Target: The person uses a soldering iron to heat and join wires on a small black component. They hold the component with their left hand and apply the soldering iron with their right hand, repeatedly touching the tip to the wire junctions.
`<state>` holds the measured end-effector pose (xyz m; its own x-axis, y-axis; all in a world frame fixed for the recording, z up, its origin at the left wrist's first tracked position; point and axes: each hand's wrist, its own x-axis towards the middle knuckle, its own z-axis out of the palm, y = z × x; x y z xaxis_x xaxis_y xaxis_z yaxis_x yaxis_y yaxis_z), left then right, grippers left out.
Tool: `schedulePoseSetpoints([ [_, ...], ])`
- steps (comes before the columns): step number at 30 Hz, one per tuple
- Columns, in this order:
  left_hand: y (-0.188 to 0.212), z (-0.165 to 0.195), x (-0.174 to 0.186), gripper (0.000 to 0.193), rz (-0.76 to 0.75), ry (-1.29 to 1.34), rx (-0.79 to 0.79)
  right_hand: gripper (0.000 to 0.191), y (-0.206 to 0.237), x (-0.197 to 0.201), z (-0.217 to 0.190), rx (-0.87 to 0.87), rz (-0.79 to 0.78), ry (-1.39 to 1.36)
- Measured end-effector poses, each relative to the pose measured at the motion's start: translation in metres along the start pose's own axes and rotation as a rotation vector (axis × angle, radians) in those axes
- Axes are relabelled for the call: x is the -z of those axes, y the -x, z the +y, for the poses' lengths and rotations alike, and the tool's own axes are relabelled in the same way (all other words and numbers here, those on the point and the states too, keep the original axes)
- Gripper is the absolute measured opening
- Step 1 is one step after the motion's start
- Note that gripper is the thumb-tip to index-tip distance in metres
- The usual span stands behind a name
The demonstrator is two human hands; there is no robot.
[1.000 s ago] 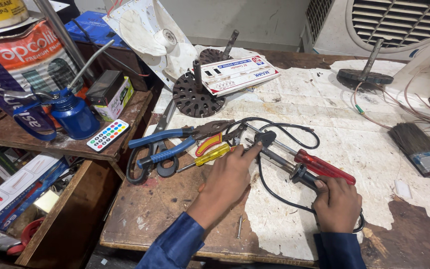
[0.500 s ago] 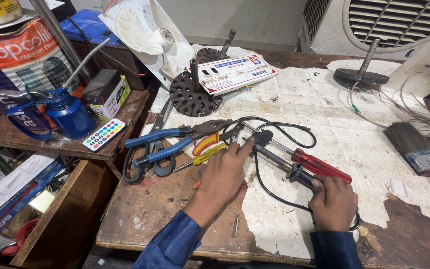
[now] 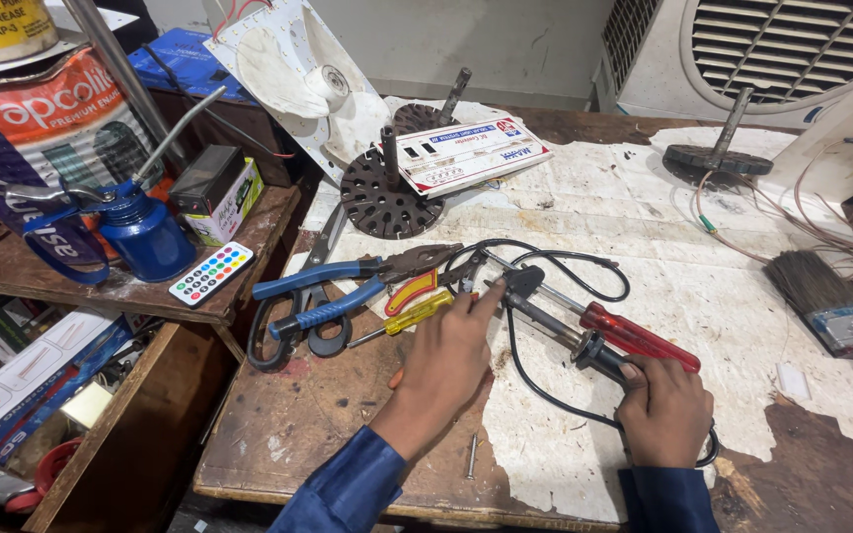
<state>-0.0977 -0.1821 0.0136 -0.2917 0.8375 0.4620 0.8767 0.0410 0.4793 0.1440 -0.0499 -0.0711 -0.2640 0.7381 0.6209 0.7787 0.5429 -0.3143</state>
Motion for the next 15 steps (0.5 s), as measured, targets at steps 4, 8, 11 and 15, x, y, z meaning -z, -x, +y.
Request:
schedulePoseSetpoints([
  [4, -0.0001, 0.0021, 0.0012, 0.072, -0.059, 0.006, 0.017, 0.017, 0.0011, 0.0010, 0.0003, -0.012, -0.020, 0.010],
  [8, 0.0015, 0.0034, 0.0033, 0.068, 0.054, 0.036, -0.045, 0.018, 0.0005, 0.0005, -0.0006, -0.025, -0.008, -0.018],
  [11, -0.0007, 0.0024, 0.0035, 0.070, -0.030, -0.083, 0.099, 0.017, 0.0001, 0.0011, 0.0011, -0.032, -0.015, -0.033],
  [15, -0.0011, 0.0023, 0.0014, 0.071, -0.003, -0.095, -0.036, 0.017, 0.0014, 0.0019, 0.0019, -0.014, 0.019, -0.101],
])
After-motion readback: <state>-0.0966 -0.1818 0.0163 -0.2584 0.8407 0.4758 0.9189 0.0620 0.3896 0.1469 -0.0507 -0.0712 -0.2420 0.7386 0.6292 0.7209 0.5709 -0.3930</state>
